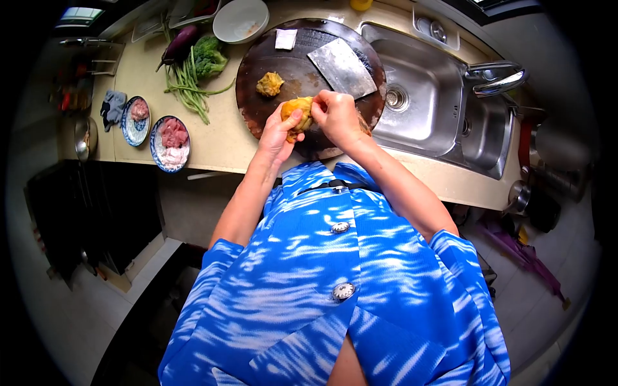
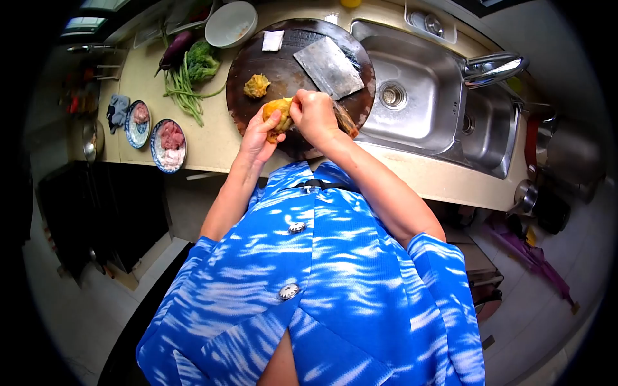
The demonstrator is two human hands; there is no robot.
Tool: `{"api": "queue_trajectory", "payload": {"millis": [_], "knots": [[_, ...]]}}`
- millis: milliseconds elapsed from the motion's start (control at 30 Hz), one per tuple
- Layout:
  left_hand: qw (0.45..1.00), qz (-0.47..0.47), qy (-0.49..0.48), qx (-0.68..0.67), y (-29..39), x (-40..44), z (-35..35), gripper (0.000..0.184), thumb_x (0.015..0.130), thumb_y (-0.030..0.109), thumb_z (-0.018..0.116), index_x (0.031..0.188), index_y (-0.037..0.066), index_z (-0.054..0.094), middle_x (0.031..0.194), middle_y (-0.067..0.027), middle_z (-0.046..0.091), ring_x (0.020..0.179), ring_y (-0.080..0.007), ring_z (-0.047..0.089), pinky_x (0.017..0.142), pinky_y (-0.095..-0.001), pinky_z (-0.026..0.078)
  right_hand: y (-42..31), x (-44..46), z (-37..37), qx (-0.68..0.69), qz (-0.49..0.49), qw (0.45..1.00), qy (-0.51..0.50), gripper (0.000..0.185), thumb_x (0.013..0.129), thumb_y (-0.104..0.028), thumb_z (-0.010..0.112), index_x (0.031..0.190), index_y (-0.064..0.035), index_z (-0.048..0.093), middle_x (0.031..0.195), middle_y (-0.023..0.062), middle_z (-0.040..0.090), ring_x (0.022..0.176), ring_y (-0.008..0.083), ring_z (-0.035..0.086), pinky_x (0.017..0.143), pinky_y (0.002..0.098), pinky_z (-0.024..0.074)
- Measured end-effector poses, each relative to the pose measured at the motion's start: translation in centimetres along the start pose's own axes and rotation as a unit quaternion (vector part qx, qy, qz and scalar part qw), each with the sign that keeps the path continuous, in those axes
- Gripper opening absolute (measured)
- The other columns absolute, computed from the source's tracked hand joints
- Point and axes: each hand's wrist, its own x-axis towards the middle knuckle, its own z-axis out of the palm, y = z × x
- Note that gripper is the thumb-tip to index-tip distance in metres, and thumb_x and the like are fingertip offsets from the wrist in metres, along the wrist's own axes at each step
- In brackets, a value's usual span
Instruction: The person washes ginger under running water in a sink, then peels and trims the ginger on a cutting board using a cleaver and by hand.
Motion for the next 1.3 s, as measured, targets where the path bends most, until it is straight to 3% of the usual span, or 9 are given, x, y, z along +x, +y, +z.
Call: {"api": "queue_trajectory", "payload": {"millis": [167,233,333,600,800,967,1033,1133,1300], "knots": [[0.998,-0.047,-0.026,-0.035,0.4,-1.0,-1.0,0.027,0.086,0.016,0.060,0.110,0.010,0.050,0.093,-0.0033,0.059,0.074,-0.0103,0.056,0.048,-0.0221,0.044,1.4,-0.3,0.3,-0.037,0.008,0.999,0.007,0.010,0.070,-0.008,0.059,0.070,0.0008,0.062,0.064,0.0210,0.059,0.063,0.0354,0.061,0.060,0.0411,0.0491],[0.977,-0.042,-0.204,-0.052,1.4,-2.1,-0.6,0.030,0.088,0.018,0.057,0.115,0.011,0.048,0.103,-0.0054,0.059,0.085,-0.0140,0.059,0.053,-0.0239,0.047,2.1,0.4,-1.4,-0.031,0.075,0.996,0.027,0.012,0.073,-0.008,0.057,0.072,0.0011,0.065,0.062,0.0193,0.060,0.058,0.0300,0.063,0.056,0.0370,0.0498],[0.995,-0.036,-0.059,-0.079,1.2,-1.5,-1.3,0.030,0.086,0.020,0.059,0.113,0.010,0.049,0.100,-0.0060,0.061,0.086,-0.0142,0.061,0.052,-0.0240,0.048,-1.5,1.0,-4.0,0.131,0.063,0.989,0.040,0.009,0.080,-0.004,0.059,0.079,0.0019,0.065,0.058,0.0113,0.062,0.053,0.0137,0.063,0.049,0.0254,0.0475],[0.986,-0.032,-0.118,-0.112,1.7,-0.7,-0.7,0.030,0.086,0.018,0.060,0.114,0.012,0.048,0.103,-0.0028,0.059,0.090,-0.0137,0.058,0.059,-0.0272,0.049,-1.9,-0.3,-1.5,0.300,0.133,0.943,-0.052,0.012,0.083,-0.008,0.059,0.085,0.0036,0.063,0.064,0.0091,0.062,0.053,0.0104,0.060,0.050,0.0233,0.0491],[0.996,-0.009,-0.054,-0.064,1.0,-0.9,-0.7,0.031,0.084,0.012,0.062,0.111,0.015,0.050,0.105,-0.0014,0.058,0.092,-0.0143,0.058,0.069,-0.0291,0.050,-2.2,-0.2,-2.6,0.063,-0.050,0.993,-0.090,0.018,0.072,-0.012,0.070,0.082,0.0015,0.064,0.070,0.0150,0.063,0.063,0.0219,0.063,0.057,0.0313,0.0491],[0.996,-0.020,-0.046,-0.071,0.9,-1.0,-1.1,0.032,0.082,0.010,0.064,0.111,0.014,0.051,0.105,-0.0026,0.058,0.093,-0.0155,0.058,0.072,-0.0312,0.051,-1.7,0.0,-2.8,0.126,0.038,0.978,-0.164,0.015,0.069,-0.010,0.069,0.079,0.0003,0.064,0.069,0.0169,0.061,0.064,0.0314,0.061,0.059,0.0364,0.0487],[0.997,-0.022,-0.037,-0.070,0.8,-1.0,-1.1,0.032,0.082,0.009,0.064,0.110,0.013,0.051,0.104,-0.0031,0.058,0.093,-0.0161,0.058,0.073,-0.0320,0.052,-1.1,-0.1,-2.4,0.029,-0.081,0.989,-0.119,0.010,0.071,-0.008,0.065,0.076,0.0003,0.063,0.069,0.0186,0.060,0.066,0.0351,0.060,0.060,0.0401,0.0481],[0.999,0.004,-0.047,-0.024,0.5,-0.6,-0.8,0.034,0.083,0.005,0.061,0.114,0.012,0.049,0.106,-0.0038,0.057,0.093,-0.0150,0.057,0.077,-0.0317,0.051,-0.7,-0.6,-1.7,-0.056,-0.128,0.988,-0.071,0.008,0.073,-0.004,0.064,0.078,0.0025,0.063,0.067,0.0181,0.061,0.059,0.0293,0.062,0.054,0.0340,0.0476],[0.987,0.120,-0.020,0.105,-0.3,-0.3,-0.6,0.033,0.076,-0.004,0.064,0.105,0.007,0.052,0.099,-0.0034,0.057,0.091,-0.0134,0.056,0.077,-0.0299,0.051,-1.5,-1.3,-1.1,0.003,-0.005,0.999,-0.037,0.007,0.071,-0.007,0.060,0.070,0.0003,0.061,0.066,0.0199,0.060,0.064,0.0361,0.060,0.061,0.0424,0.0480]]}}
